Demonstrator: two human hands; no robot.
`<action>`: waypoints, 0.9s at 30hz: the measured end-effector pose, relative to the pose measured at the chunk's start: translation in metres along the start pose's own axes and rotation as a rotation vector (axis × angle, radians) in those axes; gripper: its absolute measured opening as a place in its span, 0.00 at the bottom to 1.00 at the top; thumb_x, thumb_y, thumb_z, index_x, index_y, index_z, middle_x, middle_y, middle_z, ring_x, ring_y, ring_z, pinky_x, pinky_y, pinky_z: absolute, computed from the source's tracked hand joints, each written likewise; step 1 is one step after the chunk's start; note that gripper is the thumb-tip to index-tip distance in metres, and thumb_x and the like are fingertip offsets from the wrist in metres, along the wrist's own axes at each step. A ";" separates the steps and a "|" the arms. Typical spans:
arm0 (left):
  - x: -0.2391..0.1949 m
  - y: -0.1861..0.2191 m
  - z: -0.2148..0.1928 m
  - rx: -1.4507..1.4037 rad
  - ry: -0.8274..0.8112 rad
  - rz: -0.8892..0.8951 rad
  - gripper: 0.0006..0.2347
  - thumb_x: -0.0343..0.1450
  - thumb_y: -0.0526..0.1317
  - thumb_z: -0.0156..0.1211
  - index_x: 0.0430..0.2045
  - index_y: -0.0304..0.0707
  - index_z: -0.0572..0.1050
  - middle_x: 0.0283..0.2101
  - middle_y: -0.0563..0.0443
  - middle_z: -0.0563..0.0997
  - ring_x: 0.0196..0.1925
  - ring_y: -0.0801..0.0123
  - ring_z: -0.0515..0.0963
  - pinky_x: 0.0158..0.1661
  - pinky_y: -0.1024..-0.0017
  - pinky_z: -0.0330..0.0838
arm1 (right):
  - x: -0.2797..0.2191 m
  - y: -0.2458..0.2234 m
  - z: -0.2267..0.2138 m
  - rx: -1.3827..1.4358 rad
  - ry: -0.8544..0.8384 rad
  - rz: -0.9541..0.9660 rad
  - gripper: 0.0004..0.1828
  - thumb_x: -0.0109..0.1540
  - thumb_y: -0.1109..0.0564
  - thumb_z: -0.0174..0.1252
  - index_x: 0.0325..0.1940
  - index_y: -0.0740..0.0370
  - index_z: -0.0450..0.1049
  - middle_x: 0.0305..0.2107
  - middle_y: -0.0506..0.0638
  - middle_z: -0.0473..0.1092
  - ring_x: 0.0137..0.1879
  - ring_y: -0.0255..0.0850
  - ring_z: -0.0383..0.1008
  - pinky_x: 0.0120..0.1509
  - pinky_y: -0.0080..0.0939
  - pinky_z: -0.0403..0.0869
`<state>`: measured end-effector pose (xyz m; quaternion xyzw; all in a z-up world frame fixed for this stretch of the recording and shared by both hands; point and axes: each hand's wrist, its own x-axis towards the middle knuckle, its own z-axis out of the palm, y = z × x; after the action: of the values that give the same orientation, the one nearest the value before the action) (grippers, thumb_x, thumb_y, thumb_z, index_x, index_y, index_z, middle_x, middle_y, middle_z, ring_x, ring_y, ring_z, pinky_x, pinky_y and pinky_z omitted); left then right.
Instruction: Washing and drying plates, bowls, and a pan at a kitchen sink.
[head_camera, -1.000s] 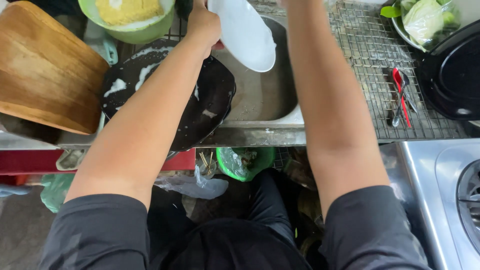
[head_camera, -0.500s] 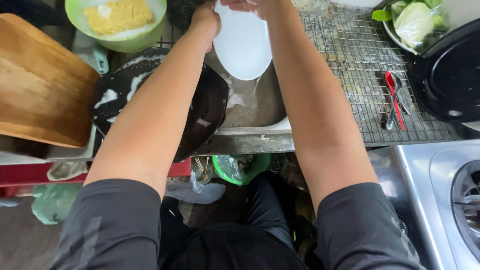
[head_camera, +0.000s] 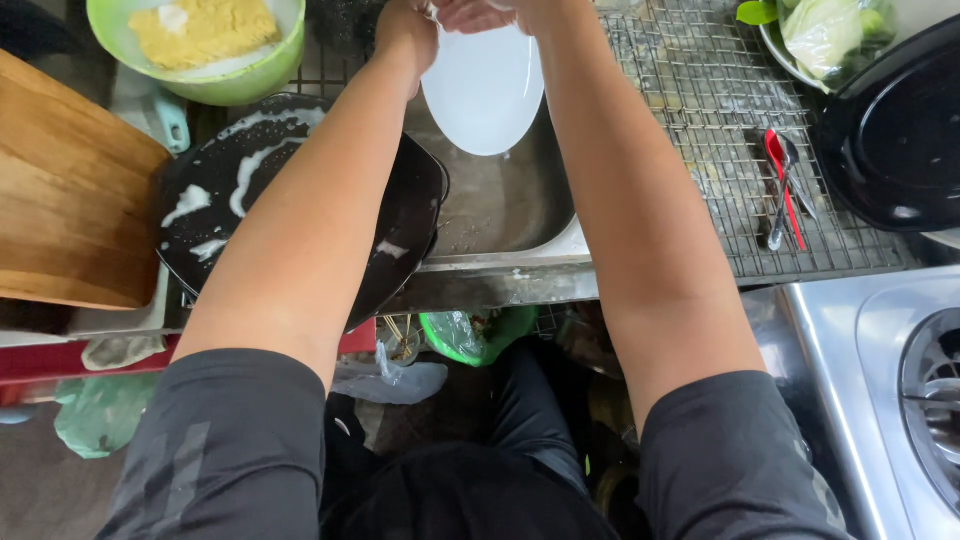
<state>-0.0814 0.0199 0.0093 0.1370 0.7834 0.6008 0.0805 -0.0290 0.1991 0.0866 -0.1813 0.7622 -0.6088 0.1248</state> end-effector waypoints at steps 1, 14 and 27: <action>-0.001 0.001 -0.001 0.001 0.007 0.005 0.10 0.74 0.33 0.47 0.43 0.32 0.76 0.43 0.40 0.84 0.43 0.57 0.79 0.43 0.60 0.74 | -0.001 -0.013 0.022 -0.190 0.237 0.128 0.21 0.71 0.48 0.49 0.56 0.65 0.78 0.48 0.56 0.80 0.53 0.40 0.83 0.61 0.39 0.78; -0.037 0.030 -0.023 -0.167 0.183 -0.087 0.15 0.76 0.45 0.44 0.39 0.30 0.74 0.38 0.36 0.84 0.40 0.47 0.84 0.38 0.53 0.75 | 0.003 0.055 0.125 -0.481 0.597 -0.335 0.29 0.76 0.49 0.50 0.79 0.58 0.52 0.75 0.65 0.54 0.81 0.57 0.49 0.81 0.48 0.53; -0.044 0.028 -0.043 0.307 0.366 0.328 0.13 0.71 0.44 0.56 0.37 0.31 0.76 0.38 0.33 0.83 0.43 0.39 0.80 0.42 0.52 0.73 | 0.002 0.057 0.134 -0.772 0.649 -0.020 0.33 0.72 0.40 0.38 0.80 0.52 0.50 0.76 0.60 0.48 0.79 0.61 0.42 0.75 0.59 0.52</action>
<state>-0.0483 -0.0267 0.0460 0.1618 0.8341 0.4948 -0.1823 0.0171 0.0911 0.0004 -0.0231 0.9295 -0.3088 -0.2004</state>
